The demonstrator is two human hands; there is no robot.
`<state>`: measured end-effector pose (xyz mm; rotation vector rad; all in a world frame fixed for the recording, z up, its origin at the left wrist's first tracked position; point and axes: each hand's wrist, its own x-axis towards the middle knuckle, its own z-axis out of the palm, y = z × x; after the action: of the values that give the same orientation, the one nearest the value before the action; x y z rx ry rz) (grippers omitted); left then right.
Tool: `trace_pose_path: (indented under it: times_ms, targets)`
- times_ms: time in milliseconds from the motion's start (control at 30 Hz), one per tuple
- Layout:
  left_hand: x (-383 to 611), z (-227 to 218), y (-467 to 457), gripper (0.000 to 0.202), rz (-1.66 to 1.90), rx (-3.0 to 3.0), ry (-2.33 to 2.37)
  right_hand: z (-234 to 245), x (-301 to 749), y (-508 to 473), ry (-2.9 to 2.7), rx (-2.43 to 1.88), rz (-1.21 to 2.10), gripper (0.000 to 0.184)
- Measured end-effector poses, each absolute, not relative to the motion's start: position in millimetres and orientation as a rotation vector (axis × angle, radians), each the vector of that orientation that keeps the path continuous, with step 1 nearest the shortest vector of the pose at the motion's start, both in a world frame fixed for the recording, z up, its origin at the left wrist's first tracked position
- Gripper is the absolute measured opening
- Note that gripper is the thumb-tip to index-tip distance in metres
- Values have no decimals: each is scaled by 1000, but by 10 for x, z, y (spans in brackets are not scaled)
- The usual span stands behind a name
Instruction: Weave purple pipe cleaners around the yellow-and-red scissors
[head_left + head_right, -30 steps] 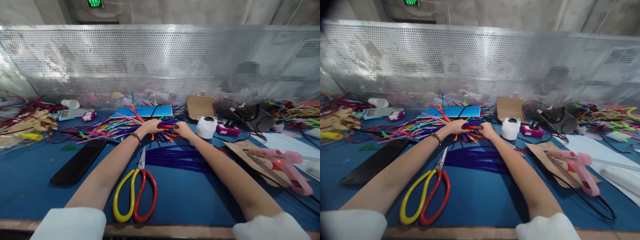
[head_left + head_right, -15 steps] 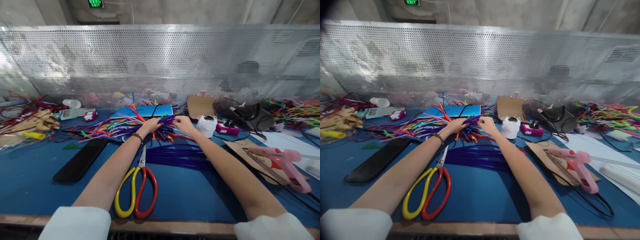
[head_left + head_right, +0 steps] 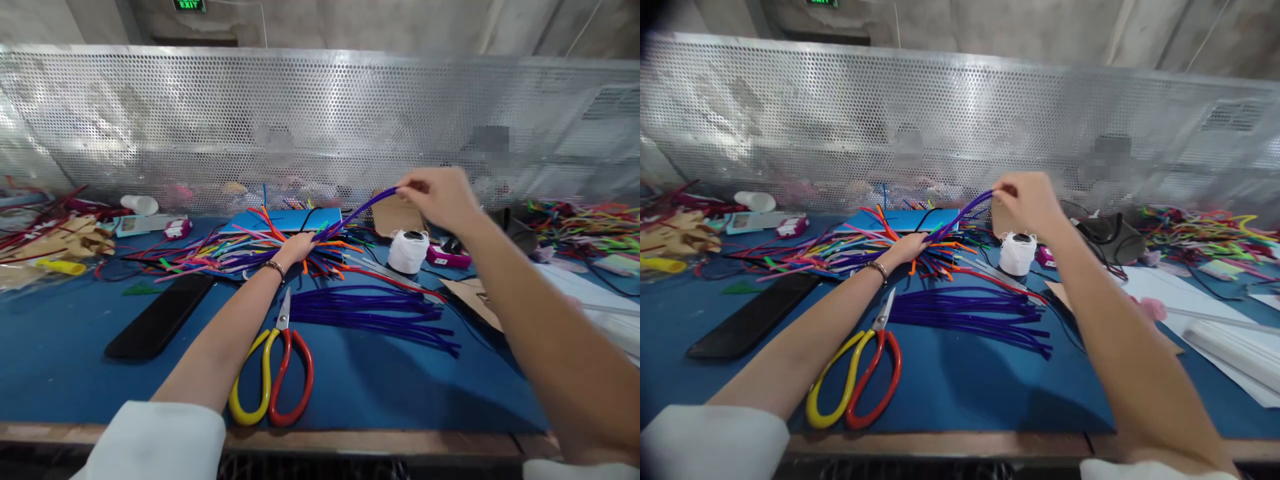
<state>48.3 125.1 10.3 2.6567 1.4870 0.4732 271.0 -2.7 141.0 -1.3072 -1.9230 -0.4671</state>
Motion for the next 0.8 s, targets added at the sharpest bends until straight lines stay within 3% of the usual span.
trace_pose_path:
  times_ms: [200, 433, 600, 800]
  targets:
    - [355, 242, 1235, 28, 502, 2569, 1375, 1918, 2698, -751, -1922, -1166, -756, 18]
    - [-208, 859, 1228, 24, 796, 2378, 1380, 2108, 2914, -1020, -2076, -1095, -927, 12]
    - [-261, 1150, 881, 36, 970, 2223, 1184, 2120, 2596, -886, -2060, -1154, -630, 12]
    - [271, 1197, 225, 25, 707, 1826, 615, 1937, 2123, -433, -2256, -1094, -459, 11]
